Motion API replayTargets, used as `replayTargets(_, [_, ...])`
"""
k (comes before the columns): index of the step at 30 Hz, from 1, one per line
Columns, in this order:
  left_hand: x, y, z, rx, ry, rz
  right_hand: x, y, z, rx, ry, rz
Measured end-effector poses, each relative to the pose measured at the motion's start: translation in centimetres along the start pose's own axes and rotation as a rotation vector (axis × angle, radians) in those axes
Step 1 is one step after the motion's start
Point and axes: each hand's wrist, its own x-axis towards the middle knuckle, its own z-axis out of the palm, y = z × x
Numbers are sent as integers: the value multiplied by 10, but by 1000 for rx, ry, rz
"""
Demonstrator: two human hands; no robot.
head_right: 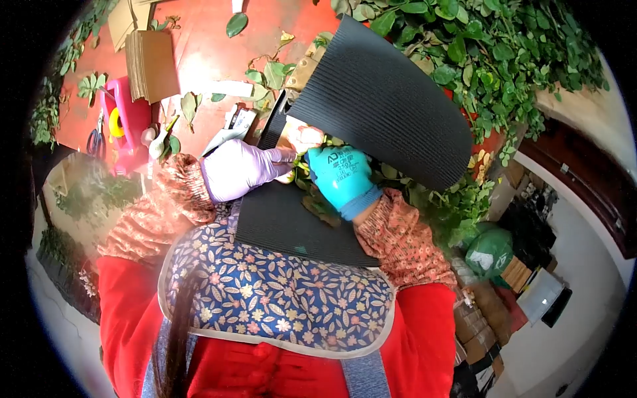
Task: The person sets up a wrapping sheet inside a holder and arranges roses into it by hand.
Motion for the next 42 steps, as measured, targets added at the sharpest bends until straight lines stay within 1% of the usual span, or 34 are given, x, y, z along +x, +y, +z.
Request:
replayTargets(2, [-1, -6, 5, 84, 101, 140, 4, 1, -14, -50, -121, -46])
replayTargets(3, [-1, -5, 3, 88, 100, 141, 6, 3, -16, -71, -114, -63])
replayTargets(4, [1, -3, 1, 66, 61, 85, 7, 6, -16, -69, -110, -60])
replayTargets(6, [3, 0, -3, 20, -15, -26, 9, 14, -14, 73, -154, -54])
replayTargets(8, [7, -18, 19, -136, 37, -4, 11, 13, -14, 115, -148, -16])
replayTargets(10, [11, -23, 24, -210, -1, 32, 12, 10, -9, -85, -100, -58])
replayTargets(11, [13, -24, 23, -231, -17, 47, 11, 9, -10, -86, -95, -48])
replayTargets(12, [14, -18, 21, -92, 112, 223, 7, 8, -12, -77, -46, -46])
replayTargets(13, [15, -15, 16, -12, 158, 325, 5, 6, -14, -65, 11, -31])
replayTargets(14, [16, -12, 11, 70, 214, 423, 4, 6, -18, -63, 22, -8])
replayTargets(15, [18, -12, 9, -240, 119, 286, 2, 7, -23, -28, -8, 14])
replayTargets(16, [18, -13, 13, -384, 81, 244, -4, 9, -29, 7, -48, 25])
replayTargets(17, [18, -14, 17, -532, 49, 197, -12, 10, -36, 158, 48, 104])
replayTargets(18, [18, -15, 22, -677, 24, 147, -14, 14, -43, 161, 50, 116])
replayTargets(19, [16, -11, 19, -695, 2, 59, -15, 18, -51, 182, 215, 127])
replayTargets(20, [17, -3, 8, -486, -32, 14, -17, 20, -57, 201, 378, 139])
replayTargets(21, [18, 6, -3, -263, -74, -22, -17, 16, -59, 151, 302, 240])
replayTargets(22, [18, 14, -15, -50, -124, -49, -13, 12, -52, 154, 301, 255])
replayTargets(24, [15, 4, -11, 220, 74, 264, -1, 9, -30, -47, 111, 273])
replayTargets(26, [16, 4, -11, 213, 76, 265, -5, 13, -32, -29, 80, 290])
replayTargets(28, [19, 7, -9, 183, 55, 234, -19, 21, -49, 67, 342, 232])
replayTargets(29, [19, 12, -14, 177, 41, 234, -30, 22, -51, 217, 260, 239])
replayTargets(30, [19, 8, -12, 179, 35, 238, -34, 19, -56, 217, 261, 246])
replayTargets(32, [20, -2, -9, 16, 74, 310, -35, 16, -71, 260, -50, 133])
replayTargets(33, [20, -1, -11, 42, 29, 275, -36, 15, -72, 203, -66, 67])
replayTargets(34, [20, -1, -12, 48, 19, 279, -36, 17, -69, 208, -61, 77])
replayTargets(36, [21, 1, -10, 17, 43, 270, -36, 31, -55, 711, -127, 16])
replayTargets(37, [20, 4, -11, 45, 14, 246, -27, 21, -42, 1019, 104, 177])
replayTargets(38, [22, 4, -12, 55, -12, 252, -28, 28, -41, 584, 125, 182])
replayTargets(40, [25, 6, -9, 27, 5, 273, -20, 19, -42, 292, 140, 161])
replayTargets(42, [27, 9, -8, 38, 19, 257, -12, 18, -38, 170, 71, 67])
